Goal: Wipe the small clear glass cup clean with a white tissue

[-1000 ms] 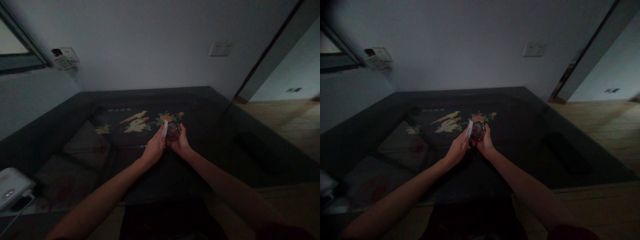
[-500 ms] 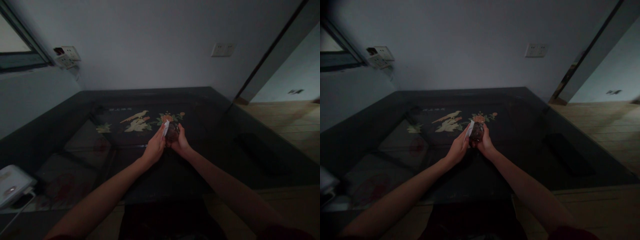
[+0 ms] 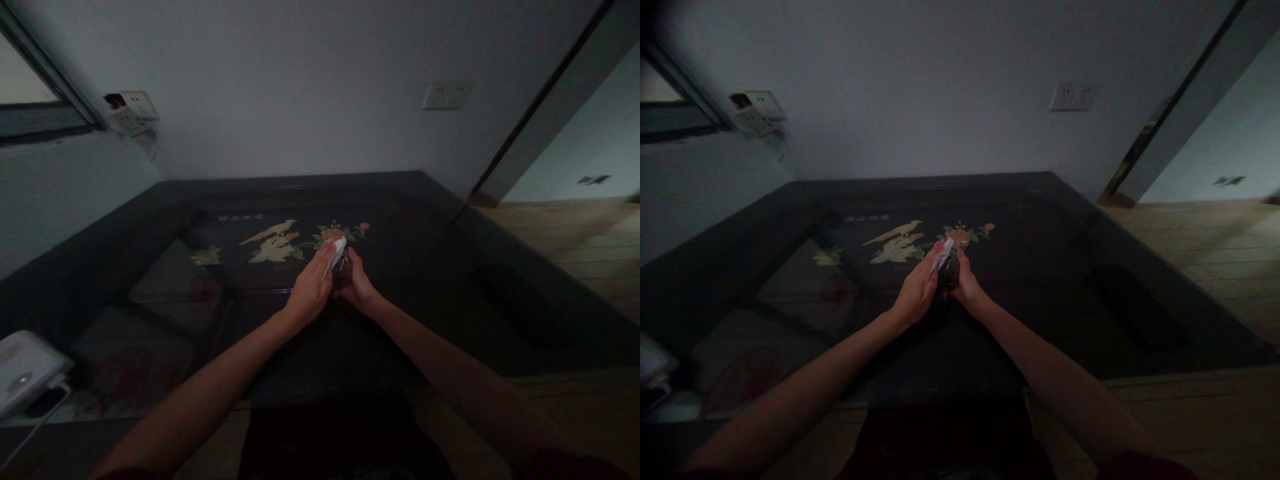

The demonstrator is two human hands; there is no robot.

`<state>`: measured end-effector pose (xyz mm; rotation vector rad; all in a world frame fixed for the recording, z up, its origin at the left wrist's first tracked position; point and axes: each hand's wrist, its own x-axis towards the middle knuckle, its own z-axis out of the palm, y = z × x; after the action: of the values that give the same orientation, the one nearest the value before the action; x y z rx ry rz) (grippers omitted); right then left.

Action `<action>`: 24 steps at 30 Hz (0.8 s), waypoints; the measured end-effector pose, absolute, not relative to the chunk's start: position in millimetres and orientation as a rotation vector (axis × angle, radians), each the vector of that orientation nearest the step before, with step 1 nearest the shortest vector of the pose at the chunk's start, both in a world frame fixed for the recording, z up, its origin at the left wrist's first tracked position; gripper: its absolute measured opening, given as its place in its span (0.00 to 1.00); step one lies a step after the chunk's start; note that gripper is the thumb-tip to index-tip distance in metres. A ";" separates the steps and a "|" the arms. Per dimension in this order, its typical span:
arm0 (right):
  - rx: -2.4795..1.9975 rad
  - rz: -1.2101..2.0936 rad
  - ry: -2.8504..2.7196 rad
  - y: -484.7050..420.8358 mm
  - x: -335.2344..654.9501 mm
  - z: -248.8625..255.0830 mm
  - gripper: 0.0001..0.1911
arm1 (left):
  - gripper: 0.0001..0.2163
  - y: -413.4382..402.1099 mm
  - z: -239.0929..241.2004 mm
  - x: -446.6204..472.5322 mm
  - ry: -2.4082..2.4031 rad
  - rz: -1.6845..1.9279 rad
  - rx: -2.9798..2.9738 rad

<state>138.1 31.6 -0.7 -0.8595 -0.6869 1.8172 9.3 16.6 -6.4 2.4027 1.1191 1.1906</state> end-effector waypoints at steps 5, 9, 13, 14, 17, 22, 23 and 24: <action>-0.764 1.768 -0.677 35.0 136.7 -13.0 0.23 | 0.24 12.0 0.5 12.0 1.045 1.165 2.481; -0.747 1.706 -0.643 38.4 135.9 -18.1 0.21 | 0.25 5.7 4.4 14.1 0.947 1.145 2.566; -0.749 1.701 -0.596 39.0 135.0 -14.3 0.18 | 0.25 3.0 4.0 15.2 0.883 1.129 2.612; -0.749 1.706 -0.599 38.3 135.0 -13.3 0.18 | 0.24 3.8 3.3 15.0 0.896 1.141 2.597; -0.784 1.746 -0.695 34.3 135.8 -11.8 0.21 | 0.22 9.8 0.5 12.5 1.011 1.220 2.463; -0.888 1.717 -0.963 28.6 138.4 -13.3 0.25 | 0.21 15.9 -0.2 8.1 1.200 1.293 2.284; -0.909 1.702 -0.968 28.9 138.2 -14.0 0.25 | 0.21 14.5 0.9 8.7 1.189 1.286 2.310; -0.942 1.663 -0.962 29.7 137.5 -15.1 0.24 | 0.21 12.4 2.3 10.0 1.158 1.273 2.352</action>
<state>137.5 29.7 -15.1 -0.9420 -0.9617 1.6627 10.0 12.4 2.3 2.3519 1.1577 1.2727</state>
